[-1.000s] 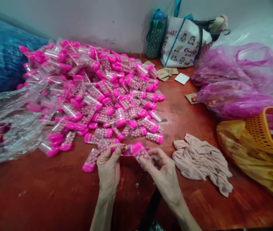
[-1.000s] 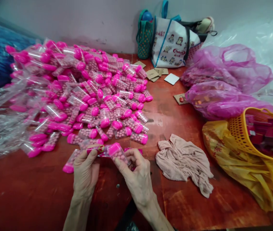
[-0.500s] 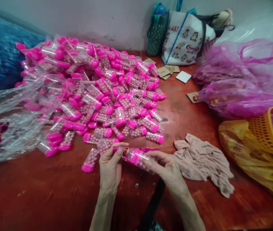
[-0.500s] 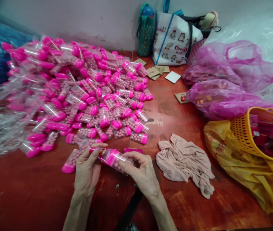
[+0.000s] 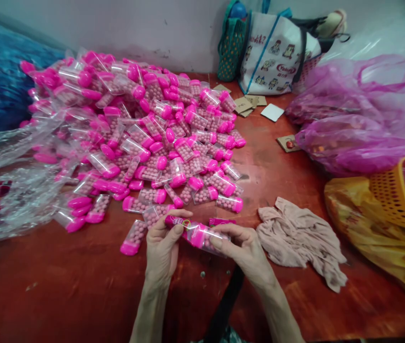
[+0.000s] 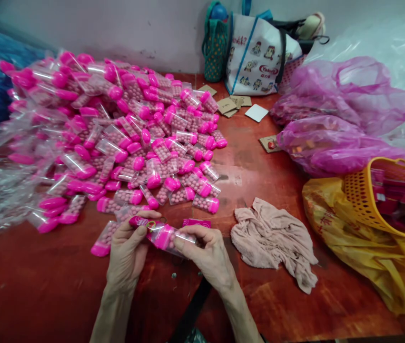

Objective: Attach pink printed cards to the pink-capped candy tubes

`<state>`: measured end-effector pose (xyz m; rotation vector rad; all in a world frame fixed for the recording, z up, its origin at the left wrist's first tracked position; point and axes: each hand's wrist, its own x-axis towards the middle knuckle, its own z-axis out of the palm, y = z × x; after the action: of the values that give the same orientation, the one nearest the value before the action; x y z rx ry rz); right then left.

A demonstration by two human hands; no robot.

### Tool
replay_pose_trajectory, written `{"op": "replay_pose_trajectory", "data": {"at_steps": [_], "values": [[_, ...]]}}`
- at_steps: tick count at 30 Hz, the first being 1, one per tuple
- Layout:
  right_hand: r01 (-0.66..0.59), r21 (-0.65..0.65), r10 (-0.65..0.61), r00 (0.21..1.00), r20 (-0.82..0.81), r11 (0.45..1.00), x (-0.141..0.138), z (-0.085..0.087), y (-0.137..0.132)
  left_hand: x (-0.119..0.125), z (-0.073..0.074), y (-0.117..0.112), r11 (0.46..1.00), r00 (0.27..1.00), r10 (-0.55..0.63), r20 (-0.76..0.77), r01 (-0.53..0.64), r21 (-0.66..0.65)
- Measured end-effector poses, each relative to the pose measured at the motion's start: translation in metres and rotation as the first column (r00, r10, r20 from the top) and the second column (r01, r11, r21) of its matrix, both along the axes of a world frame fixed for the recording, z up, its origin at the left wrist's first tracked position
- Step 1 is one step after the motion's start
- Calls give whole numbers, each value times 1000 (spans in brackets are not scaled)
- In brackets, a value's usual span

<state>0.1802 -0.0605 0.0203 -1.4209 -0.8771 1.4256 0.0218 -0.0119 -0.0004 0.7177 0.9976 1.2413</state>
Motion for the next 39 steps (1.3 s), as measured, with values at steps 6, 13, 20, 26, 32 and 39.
{"op": "replay_pose_trajectory", "data": {"at_steps": [6,13,20,26,32,39], "values": [[6,-13,-6,999,-36,1000,0,-2,0,-8,2,0,994,994,-111,19,112,-17],[38,32,-39,998,42,999,-4,-8,0,-6,1,2,991,991,-130,2,130,-25],[39,-8,-39,998,45,999,-13,-5,-2,-5,-1,2,995,995,-98,-17,97,-35],[53,100,-78,960,269,994,-27,0,-4,5,4,4,986,987,160,-8,-160,-37],[58,236,-155,894,420,970,-32,-4,-5,15,4,-1,979,989,99,111,-77,-186],[57,410,-250,865,435,910,-37,-17,-6,21,3,-10,964,978,31,205,25,-264]]}}
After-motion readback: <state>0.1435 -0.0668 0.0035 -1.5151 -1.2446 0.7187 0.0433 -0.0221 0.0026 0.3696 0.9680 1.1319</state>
